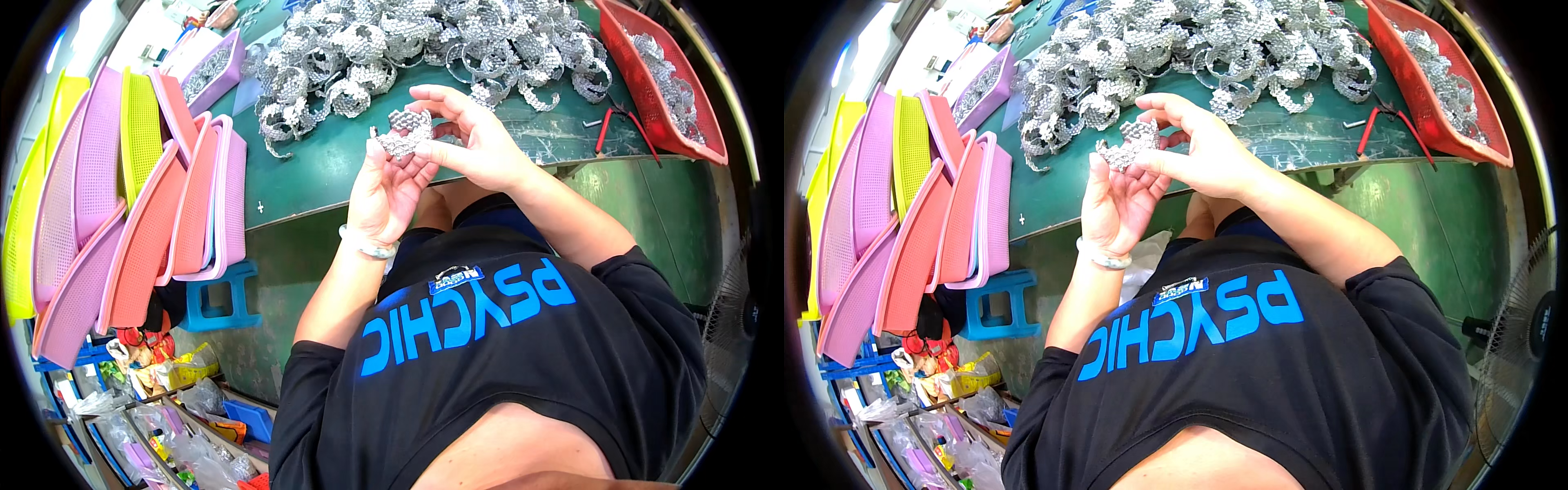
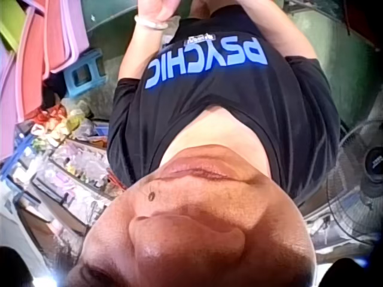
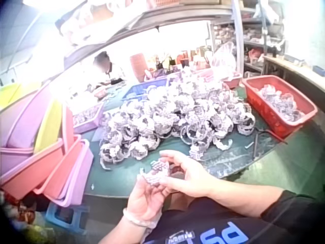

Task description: The person sits at a green table and repeatedly picks up small, coiled silver metal chains from a large pile. They hold each chain in both hands, stretch it out to inspect it, and then place it into a white plastic bag held in their lap.

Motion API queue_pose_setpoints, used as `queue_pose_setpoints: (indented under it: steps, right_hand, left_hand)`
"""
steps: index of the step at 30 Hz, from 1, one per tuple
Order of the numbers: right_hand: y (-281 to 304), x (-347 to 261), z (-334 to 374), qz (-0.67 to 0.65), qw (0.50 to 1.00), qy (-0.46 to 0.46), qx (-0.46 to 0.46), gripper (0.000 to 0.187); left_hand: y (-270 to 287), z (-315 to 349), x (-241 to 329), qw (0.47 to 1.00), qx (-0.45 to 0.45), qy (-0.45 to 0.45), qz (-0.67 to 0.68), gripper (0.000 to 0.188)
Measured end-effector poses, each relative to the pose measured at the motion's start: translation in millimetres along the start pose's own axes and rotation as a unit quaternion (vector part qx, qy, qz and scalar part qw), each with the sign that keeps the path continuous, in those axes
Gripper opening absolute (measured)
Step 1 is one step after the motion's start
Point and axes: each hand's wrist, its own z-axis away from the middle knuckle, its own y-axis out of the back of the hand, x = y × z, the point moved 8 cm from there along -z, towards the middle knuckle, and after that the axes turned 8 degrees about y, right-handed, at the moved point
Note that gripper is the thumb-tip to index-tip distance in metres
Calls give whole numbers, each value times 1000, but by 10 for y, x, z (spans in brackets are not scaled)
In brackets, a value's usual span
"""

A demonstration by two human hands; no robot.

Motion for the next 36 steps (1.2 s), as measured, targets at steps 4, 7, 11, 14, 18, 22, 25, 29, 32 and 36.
queue_pose_setpoints:
  steps: [4,7,11,14,18,22,25,29,32,36]
  right_hand:
    - [-10,-16,-15,-23,1000,6,-6,60]
    - [-10,4,-24,-52,999,11,-11,60]
    - [-4,11,-27,-70,997,9,-14,61]
    - [46,8,-22,-68,997,28,0,61]
    - [165,15,7,-49,999,-9,17,62]
    - [610,-313,8,122,985,106,54,66]
    - [1070,-773,33,288,935,170,122,65]
    - [2193,-1260,124,490,824,146,245,59]
    - [3056,-1545,139,697,663,58,266,56]
    - [4140,-1423,163,742,619,-86,243,60]
  left_hand:
    - [-3,1,17,1000,2,-10,-9,55]
    - [-16,0,29,1000,3,-19,-15,56]
    - [-25,-1,38,999,0,-27,-18,58]
    - [-62,-19,33,999,-20,-25,-22,59]
    - [-46,-74,-34,999,-19,2,-26,60]
    - [-104,-137,-62,994,-7,15,-110,62]
    - [-97,-160,-23,988,-8,-1,-151,53]
    - [-26,-103,-39,988,-1,4,-154,50]
    - [-55,-101,-12,988,-16,-1,-156,48]
    - [-43,-94,2,986,-28,-4,-163,49]
